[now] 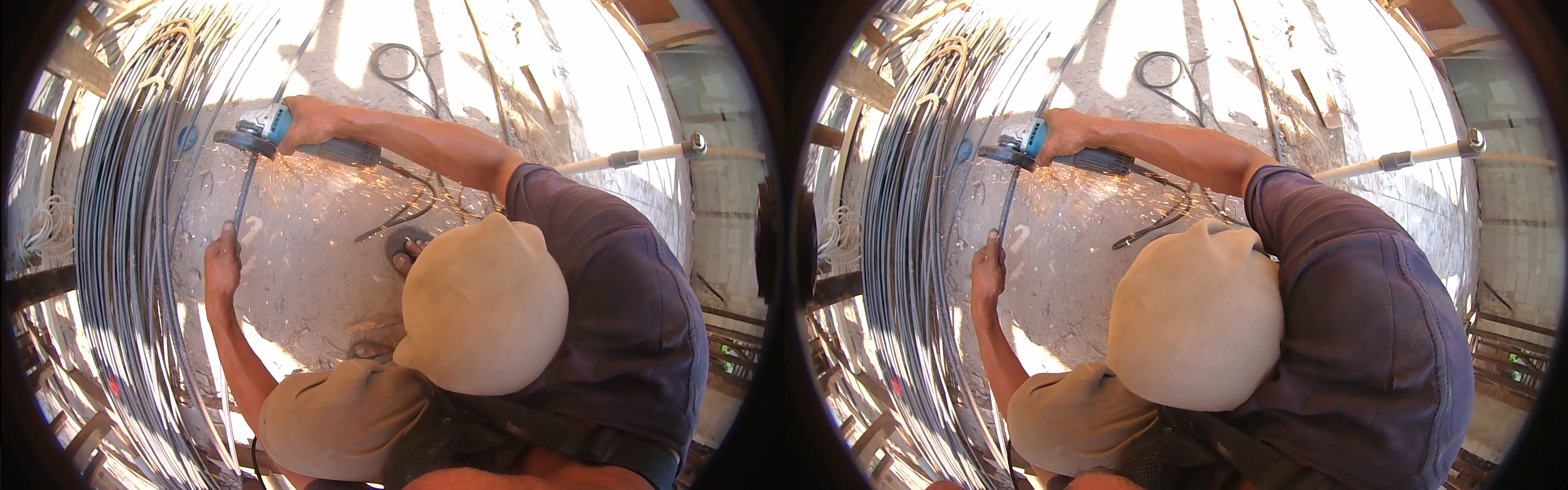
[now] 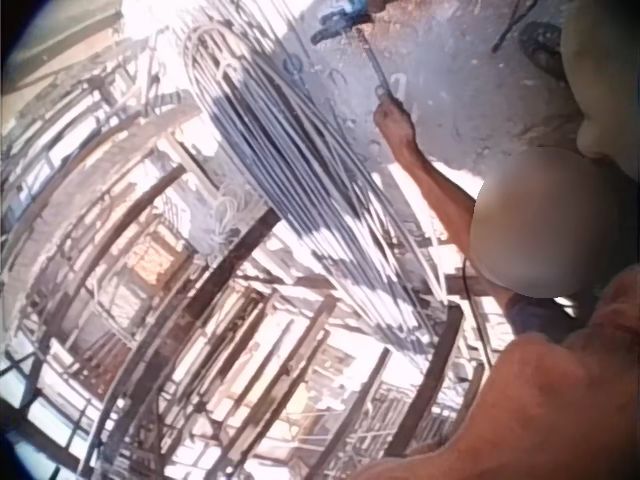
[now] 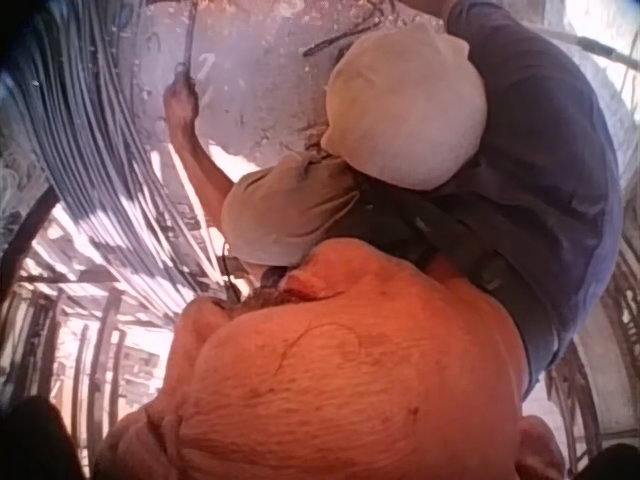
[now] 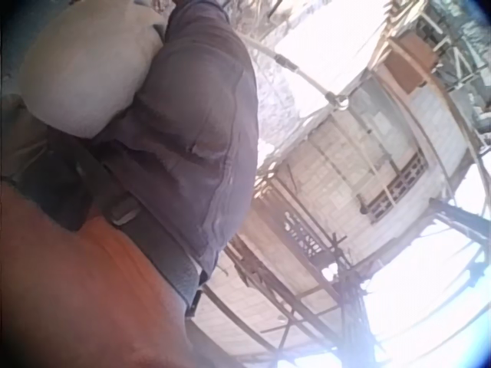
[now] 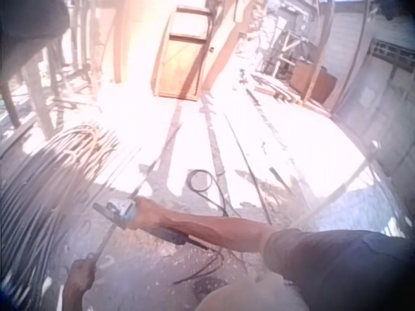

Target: The person uses an angle grinder to cut through several pieces of metal rebar on a concrete floor, then picks up a cut piece by hand and moves it.

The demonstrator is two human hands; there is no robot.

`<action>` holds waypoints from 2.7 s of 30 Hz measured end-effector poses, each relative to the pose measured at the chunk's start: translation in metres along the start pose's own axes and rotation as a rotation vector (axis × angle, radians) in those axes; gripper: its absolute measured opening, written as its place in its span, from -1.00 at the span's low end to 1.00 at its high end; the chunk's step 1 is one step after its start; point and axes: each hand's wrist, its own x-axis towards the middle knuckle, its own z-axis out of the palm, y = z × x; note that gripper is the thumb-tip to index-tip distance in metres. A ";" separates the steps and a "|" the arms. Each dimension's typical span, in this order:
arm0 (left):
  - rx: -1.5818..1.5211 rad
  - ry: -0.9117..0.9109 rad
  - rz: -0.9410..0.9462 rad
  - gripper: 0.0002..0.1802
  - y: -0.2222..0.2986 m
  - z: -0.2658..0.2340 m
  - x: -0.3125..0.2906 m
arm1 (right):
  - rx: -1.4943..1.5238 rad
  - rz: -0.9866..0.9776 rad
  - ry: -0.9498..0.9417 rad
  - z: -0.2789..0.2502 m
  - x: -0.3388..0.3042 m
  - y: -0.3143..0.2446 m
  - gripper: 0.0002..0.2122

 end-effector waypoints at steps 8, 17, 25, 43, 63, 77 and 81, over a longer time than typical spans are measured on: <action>-0.041 -0.018 0.007 -0.33 -0.006 0.004 0.004 | 0.030 0.004 0.106 -0.001 -0.010 0.003 -0.24; 0.529 0.509 0.466 -0.63 0.007 0.021 -0.028 | 0.124 0.039 0.071 -0.015 -0.031 0.012 -0.29; 0.706 0.507 0.211 -0.51 0.022 0.030 -0.036 | 0.124 0.030 0.051 -0.017 -0.042 0.003 -0.28; 0.544 0.311 0.038 -0.42 0.038 0.014 -0.030 | 0.007 0.033 -0.003 -0.013 -0.025 0.005 -0.29; 0.582 0.382 0.101 -0.41 0.025 0.018 -0.025 | -0.004 0.048 -0.037 -0.009 -0.019 0.001 -0.25; 0.599 0.379 0.092 -0.43 0.030 0.020 -0.028 | 0.011 0.033 -0.033 -0.009 -0.017 0.006 -0.25; 0.617 0.360 0.096 -0.44 0.030 0.018 -0.029 | 0.003 0.036 -0.036 -0.010 -0.018 0.001 -0.25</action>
